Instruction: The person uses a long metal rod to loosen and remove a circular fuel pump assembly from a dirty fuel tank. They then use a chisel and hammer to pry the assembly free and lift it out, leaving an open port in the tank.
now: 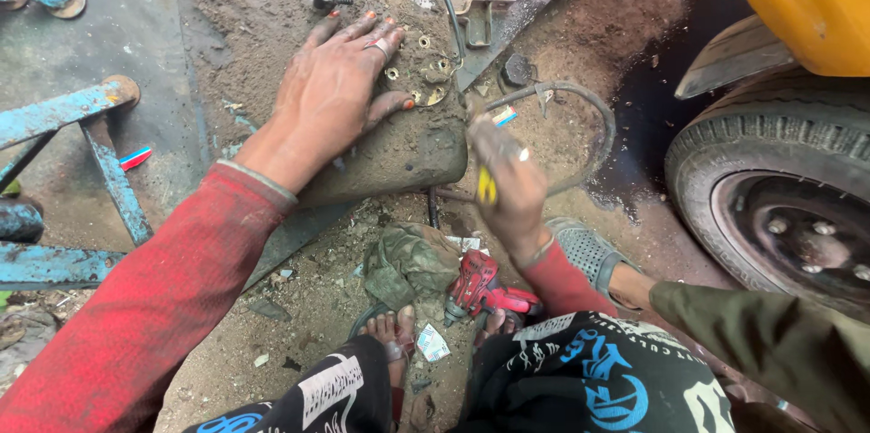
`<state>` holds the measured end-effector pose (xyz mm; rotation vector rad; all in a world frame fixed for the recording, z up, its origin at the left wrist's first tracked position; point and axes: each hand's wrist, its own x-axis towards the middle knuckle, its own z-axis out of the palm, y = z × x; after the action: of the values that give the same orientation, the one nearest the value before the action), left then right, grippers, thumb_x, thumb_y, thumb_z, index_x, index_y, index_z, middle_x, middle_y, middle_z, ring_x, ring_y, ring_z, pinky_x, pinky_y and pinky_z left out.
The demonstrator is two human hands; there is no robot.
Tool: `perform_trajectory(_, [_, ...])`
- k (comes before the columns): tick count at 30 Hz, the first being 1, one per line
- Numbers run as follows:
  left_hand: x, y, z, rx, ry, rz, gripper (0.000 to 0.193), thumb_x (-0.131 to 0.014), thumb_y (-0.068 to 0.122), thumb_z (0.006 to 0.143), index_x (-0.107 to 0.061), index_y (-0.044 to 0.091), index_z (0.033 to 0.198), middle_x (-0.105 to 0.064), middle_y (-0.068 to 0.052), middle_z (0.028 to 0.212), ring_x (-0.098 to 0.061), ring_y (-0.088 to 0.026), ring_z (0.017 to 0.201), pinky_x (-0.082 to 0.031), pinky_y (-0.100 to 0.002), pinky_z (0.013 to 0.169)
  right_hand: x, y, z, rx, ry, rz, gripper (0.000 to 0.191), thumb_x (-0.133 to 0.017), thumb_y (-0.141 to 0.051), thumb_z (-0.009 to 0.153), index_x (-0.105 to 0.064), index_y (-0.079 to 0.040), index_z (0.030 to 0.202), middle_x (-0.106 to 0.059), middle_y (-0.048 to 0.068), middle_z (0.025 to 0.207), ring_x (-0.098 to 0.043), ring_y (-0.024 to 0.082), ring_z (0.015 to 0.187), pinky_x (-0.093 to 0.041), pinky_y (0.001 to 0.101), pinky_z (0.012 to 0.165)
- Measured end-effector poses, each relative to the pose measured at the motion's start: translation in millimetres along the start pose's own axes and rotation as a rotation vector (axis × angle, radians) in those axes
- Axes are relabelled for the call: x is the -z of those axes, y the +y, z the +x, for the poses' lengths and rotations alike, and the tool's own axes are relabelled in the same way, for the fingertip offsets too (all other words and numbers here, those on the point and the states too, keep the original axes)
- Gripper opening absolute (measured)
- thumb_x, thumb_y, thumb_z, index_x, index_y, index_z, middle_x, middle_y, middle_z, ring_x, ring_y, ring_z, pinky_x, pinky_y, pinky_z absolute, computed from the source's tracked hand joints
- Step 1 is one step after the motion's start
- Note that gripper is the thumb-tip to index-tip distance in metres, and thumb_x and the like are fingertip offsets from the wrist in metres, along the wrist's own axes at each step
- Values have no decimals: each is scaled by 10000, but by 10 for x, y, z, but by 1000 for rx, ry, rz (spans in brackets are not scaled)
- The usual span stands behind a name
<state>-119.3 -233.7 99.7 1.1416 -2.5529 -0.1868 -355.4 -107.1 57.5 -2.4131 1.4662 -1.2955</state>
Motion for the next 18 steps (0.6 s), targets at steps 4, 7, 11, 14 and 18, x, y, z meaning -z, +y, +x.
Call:
perform_trajectory(4, [68,25,16,3,-10,-69,724,-753,367,882,-535,-2,1465,-588,-200,1448,-466,-350,1424,-270,-530,1201,-47,-45,-73,136,-65,-3,433,-747,-9,847,-694,-12,1276,-690,197,1303,-705,342,1205,-600,407,932])
perform_trajectory(7, [114,41,48,21,-37,-101,748,-755,318,843,-518,-5,1474,-569,-208,1470,-447,-354,1437,-258,-534,1204,-42,58,10,0,-28,-19,407,-710,-13,871,-683,16,1276,-702,202,1287,-707,350,1171,-599,426,907])
perform_trajectory(11, [145,54,119,64,-76,-142,750,-746,310,832,-506,-2,1470,-551,-206,1482,-427,-344,1444,-242,-527,1213,68,145,103,-26,19,73,473,-751,-159,817,-634,62,1218,-657,262,1253,-671,406,1161,-571,467,925])
perform_trajectory(14, [178,54,153,79,-113,-131,730,-725,287,847,-491,-14,1469,-532,-217,1497,-419,-338,1453,-233,-519,1223,9,92,65,40,-93,124,343,-698,-27,913,-713,0,1254,-713,197,1276,-720,348,1210,-600,426,1039])
perform_trajectory(18, [222,105,156,76,-98,-120,721,-702,256,871,-466,-17,1494,-530,-220,1505,-416,-343,1462,-227,-519,1232,-85,147,8,-16,-61,155,345,-703,-10,880,-708,25,1223,-709,221,1259,-705,372,1209,-568,440,1066])
